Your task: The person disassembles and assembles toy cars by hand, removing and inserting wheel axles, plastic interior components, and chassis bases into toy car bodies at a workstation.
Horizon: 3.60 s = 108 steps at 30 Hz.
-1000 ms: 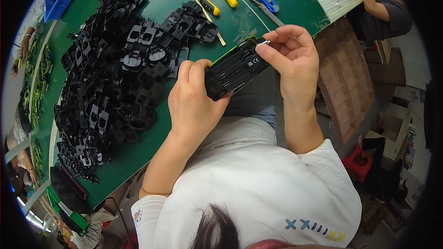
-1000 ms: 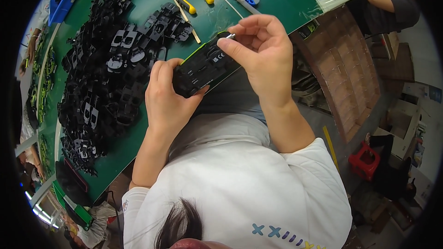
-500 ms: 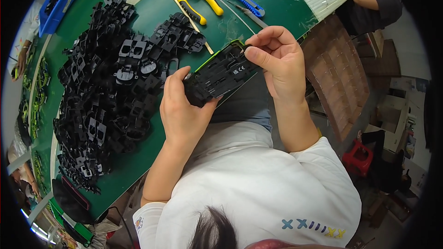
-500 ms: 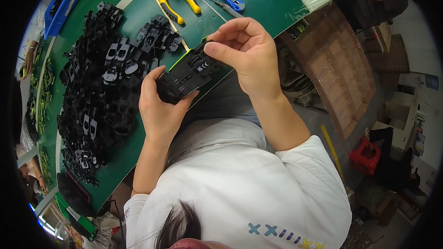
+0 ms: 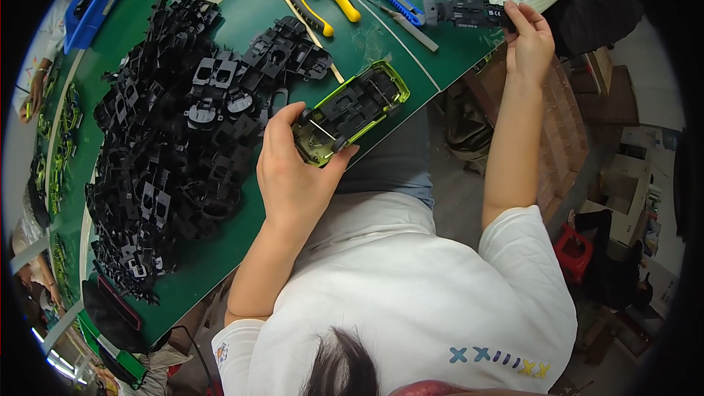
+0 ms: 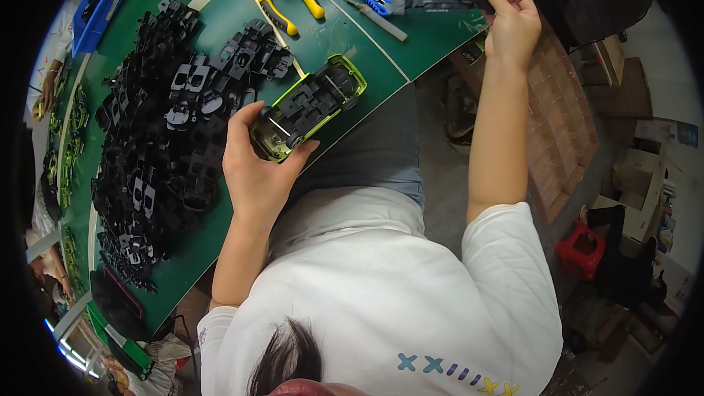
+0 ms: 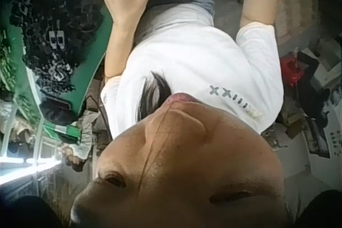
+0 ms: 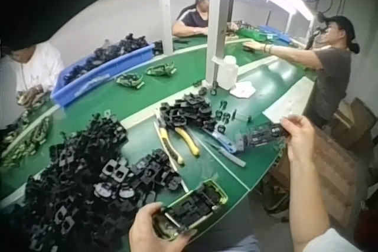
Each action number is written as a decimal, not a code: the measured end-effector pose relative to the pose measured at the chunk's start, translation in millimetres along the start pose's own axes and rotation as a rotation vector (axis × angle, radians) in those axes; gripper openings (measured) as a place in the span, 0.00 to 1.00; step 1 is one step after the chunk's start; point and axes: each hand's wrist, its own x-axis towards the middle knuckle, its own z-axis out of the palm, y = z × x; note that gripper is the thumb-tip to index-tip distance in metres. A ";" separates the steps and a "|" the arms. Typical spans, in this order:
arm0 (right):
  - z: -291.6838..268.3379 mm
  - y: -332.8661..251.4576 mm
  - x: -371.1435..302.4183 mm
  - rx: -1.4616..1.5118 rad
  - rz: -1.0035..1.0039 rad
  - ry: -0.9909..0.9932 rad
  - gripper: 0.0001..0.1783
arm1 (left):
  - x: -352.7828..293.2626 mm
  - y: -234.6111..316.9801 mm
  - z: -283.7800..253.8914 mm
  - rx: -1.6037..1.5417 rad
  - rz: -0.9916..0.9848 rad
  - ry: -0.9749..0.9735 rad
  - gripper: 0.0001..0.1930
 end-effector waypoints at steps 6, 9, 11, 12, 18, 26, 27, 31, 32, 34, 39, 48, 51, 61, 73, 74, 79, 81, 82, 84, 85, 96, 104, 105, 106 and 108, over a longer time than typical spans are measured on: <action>-22.0 41.1 42.3 -0.266 -0.063 -0.002 0.17 | -1.3 -0.9 -0.1 -0.004 -0.032 -0.002 0.34; -16.3 38.0 29.1 -0.474 -0.175 -0.056 0.18 | 0.4 0.7 0.6 0.001 -0.020 -0.003 0.35; -3.3 10.8 -1.6 -0.786 -0.324 0.094 0.19 | 3.2 2.8 -0.6 0.009 -0.011 -0.003 0.35; 8.9 10.0 -20.8 -0.551 -0.294 -0.111 0.21 | 0.9 0.9 -1.2 0.016 -0.012 0.003 0.36; 57.1 -27.8 -94.5 -0.599 -0.478 -1.382 0.41 | 0.2 -2.8 -3.3 0.015 0.056 0.008 0.37; 63.4 -21.2 -95.1 -0.495 -0.403 -1.385 0.36 | 1.1 1.6 -12.6 0.120 0.082 0.005 0.34; 63.7 -22.5 -92.9 -0.491 -0.405 -1.384 0.36 | 0.3 2.3 -14.1 0.120 0.092 0.009 0.34; 57.3 -22.8 -78.3 -0.377 -0.257 -1.231 0.37 | 1.8 9.1 -21.2 0.174 0.140 0.130 0.36; 57.8 -21.5 -74.0 -0.506 -0.306 -1.161 0.37 | 3.8 11.4 -24.3 0.179 0.148 0.144 0.36; 61.0 -13.3 -64.6 -0.739 -0.323 -1.050 0.36 | 17.7 23.8 -28.9 0.176 0.158 0.122 0.36; 75.0 0.4 -50.0 -0.851 -0.727 -1.162 0.34 | 84.7 41.8 -16.8 0.332 0.203 -0.010 0.31; 76.0 7.6 -48.2 -0.910 -0.723 -1.174 0.32 | 128.2 30.4 24.0 0.561 0.132 -0.256 0.34; 70.1 0.7 -54.4 -0.889 -0.757 -1.142 0.30 | 123.5 27.4 16.6 0.511 0.161 -0.181 0.29; 59.4 -24.3 -100.0 -0.581 -0.594 -1.222 0.21 | -0.9 22.4 -44.1 0.256 0.096 -0.078 0.39; 59.3 -20.7 -100.6 -0.635 -0.557 -1.309 0.34 | 6.1 17.6 -32.2 0.311 0.144 -0.026 0.20; 59.8 -20.4 -100.9 -0.636 -0.555 -1.309 0.34 | 6.7 18.0 -30.8 0.303 0.152 -0.039 0.19; 61.1 -16.6 -99.1 -0.606 -0.525 -1.330 0.35 | 14.4 22.0 -29.3 0.310 0.129 -0.120 0.16; 59.6 -15.8 -99.4 -0.579 -0.480 -1.333 0.35 | 16.6 24.5 -31.1 0.378 0.117 -0.155 0.15; 58.5 -15.4 -99.8 -0.550 -0.437 -1.335 0.35 | 18.4 25.3 -32.1 0.377 0.117 -0.160 0.15; 54.1 -13.7 -99.9 -0.517 -0.373 -1.352 0.35 | 22.6 25.4 -32.6 0.403 0.127 -0.214 0.14; 52.0 -13.0 -100.0 -0.478 -0.314 -1.373 0.36 | 23.2 24.4 -31.8 0.401 0.132 -0.224 0.14; 42.0 -5.5 -105.7 -0.560 -0.194 -1.231 0.38 | 22.2 28.3 -30.0 0.441 0.262 -0.262 0.14; 42.0 -2.6 -109.3 -0.541 -0.187 -1.196 0.39 | 16.8 24.3 -29.1 0.399 0.305 -0.178 0.13; 41.8 -2.3 -110.1 -0.540 -0.187 -1.195 0.39 | 16.8 23.1 -29.3 0.407 0.317 -0.174 0.13; 41.7 -2.1 -110.7 -0.536 -0.182 -1.184 0.39 | 17.0 22.5 -29.8 0.414 0.329 -0.171 0.14; 42.7 -2.1 -111.1 -0.527 -0.180 -1.173 0.39 | 17.3 23.3 -31.6 0.416 0.313 -0.162 0.14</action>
